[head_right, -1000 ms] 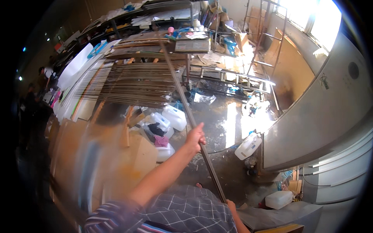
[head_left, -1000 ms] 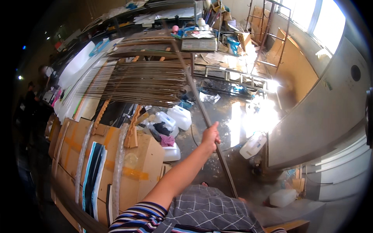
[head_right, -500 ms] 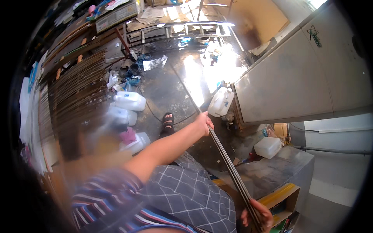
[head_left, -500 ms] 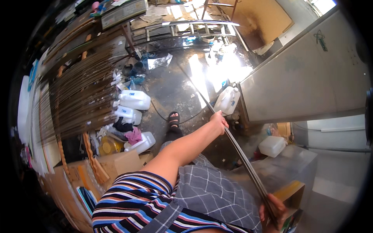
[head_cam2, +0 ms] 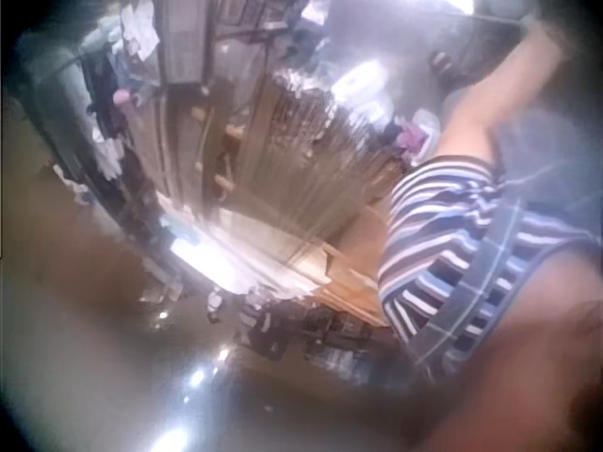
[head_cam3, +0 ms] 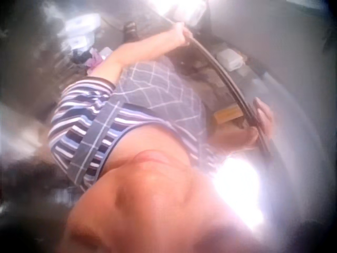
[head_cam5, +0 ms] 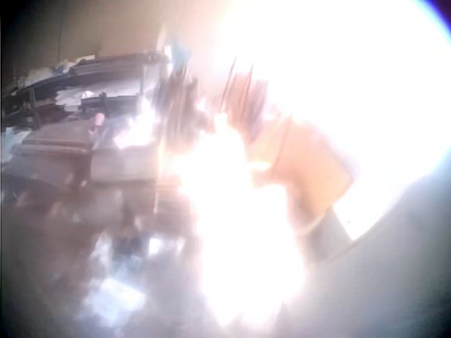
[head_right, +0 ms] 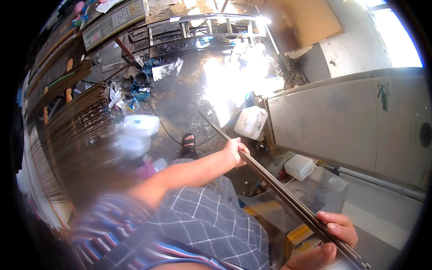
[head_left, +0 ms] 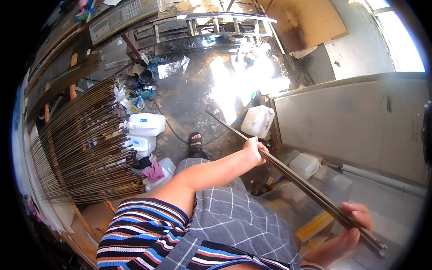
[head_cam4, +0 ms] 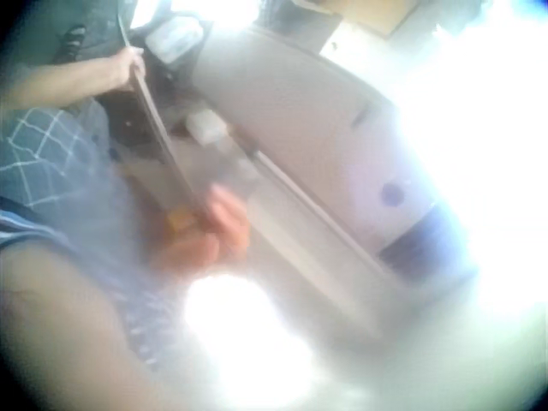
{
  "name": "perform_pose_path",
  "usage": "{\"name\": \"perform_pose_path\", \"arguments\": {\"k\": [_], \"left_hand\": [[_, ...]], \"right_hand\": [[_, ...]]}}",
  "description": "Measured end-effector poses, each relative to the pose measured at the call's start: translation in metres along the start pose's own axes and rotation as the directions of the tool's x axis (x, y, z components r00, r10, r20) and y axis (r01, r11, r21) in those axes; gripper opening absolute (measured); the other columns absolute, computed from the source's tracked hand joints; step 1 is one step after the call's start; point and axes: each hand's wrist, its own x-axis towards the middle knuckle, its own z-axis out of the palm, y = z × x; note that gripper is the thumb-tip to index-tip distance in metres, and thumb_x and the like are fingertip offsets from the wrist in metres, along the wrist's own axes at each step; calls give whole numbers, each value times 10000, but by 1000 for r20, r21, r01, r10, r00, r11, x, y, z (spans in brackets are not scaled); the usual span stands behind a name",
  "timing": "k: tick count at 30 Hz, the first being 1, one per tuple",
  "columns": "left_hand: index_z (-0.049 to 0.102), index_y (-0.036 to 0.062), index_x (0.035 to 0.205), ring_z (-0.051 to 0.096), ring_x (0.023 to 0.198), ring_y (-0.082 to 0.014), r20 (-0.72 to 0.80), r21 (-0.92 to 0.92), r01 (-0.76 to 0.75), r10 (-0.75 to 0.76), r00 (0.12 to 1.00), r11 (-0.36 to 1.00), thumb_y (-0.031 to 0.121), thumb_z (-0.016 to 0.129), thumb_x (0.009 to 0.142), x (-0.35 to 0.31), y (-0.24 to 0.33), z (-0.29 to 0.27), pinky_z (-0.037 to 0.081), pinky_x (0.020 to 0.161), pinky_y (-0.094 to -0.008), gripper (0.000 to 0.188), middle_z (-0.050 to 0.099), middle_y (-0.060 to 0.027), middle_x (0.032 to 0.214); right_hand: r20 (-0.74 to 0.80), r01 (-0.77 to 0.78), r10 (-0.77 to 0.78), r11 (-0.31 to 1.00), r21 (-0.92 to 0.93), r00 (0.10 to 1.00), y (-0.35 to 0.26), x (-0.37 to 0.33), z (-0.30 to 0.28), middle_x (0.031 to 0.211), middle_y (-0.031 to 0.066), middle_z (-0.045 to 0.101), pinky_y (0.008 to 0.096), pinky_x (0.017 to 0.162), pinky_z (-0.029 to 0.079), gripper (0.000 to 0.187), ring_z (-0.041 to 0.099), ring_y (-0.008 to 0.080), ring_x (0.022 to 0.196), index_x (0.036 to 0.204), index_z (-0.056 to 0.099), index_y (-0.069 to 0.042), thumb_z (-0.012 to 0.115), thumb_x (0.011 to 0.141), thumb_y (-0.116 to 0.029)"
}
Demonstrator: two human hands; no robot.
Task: The person sits on the floor and repeatedly brushes long thin wooden rods with a hand brush. They handle the rods in small groups, moving them between a workbench and a floor rack, then return to brushing them on the floor.
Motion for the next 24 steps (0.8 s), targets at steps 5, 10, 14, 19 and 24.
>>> {"name": "perform_pose_path", "arguments": {"k": [5,10,14,19,24], "left_hand": [[378,159,670,367,370,-53,169,-76,6,7,986,997,245,432,945,23,50,17,340,383,-213,293,368,67,472],[408,147,680,439,435,-109,253,-50,-136,144,957,989,282,470,926,20,71,33,396,432,-245,287,393,42,510],[447,123,697,527,514,-167,158,-76,-177,187,970,981,315,515,893,-21,66,46,471,484,-284,283,467,11,557],[495,99,680,607,660,-193,470,89,116,-144,871,989,325,537,867,-80,32,54,524,582,-325,295,578,-28,655],[472,104,664,583,639,-183,449,34,19,-32,893,999,216,494,876,-85,28,76,520,613,-342,240,553,-24,639]], "right_hand": [[215,-50,48,999,5,975,3,54,40,829,231,654,414,793,536,353,660,344,799,826,605,37,718,744,-287],[324,-17,33,998,-52,945,-4,91,88,776,192,670,391,758,543,362,672,313,764,736,639,15,768,697,-321],[301,102,-88,994,-29,950,-10,119,101,732,173,663,364,716,550,407,668,296,690,700,624,-2,763,689,-384],[178,55,-39,995,-88,983,-40,138,102,714,179,662,337,694,557,379,674,278,675,679,625,-6,733,698,-368],[219,14,-13,1000,-4,976,-29,157,92,747,180,680,307,699,555,292,686,274,697,779,669,38,703,677,-234]]}}
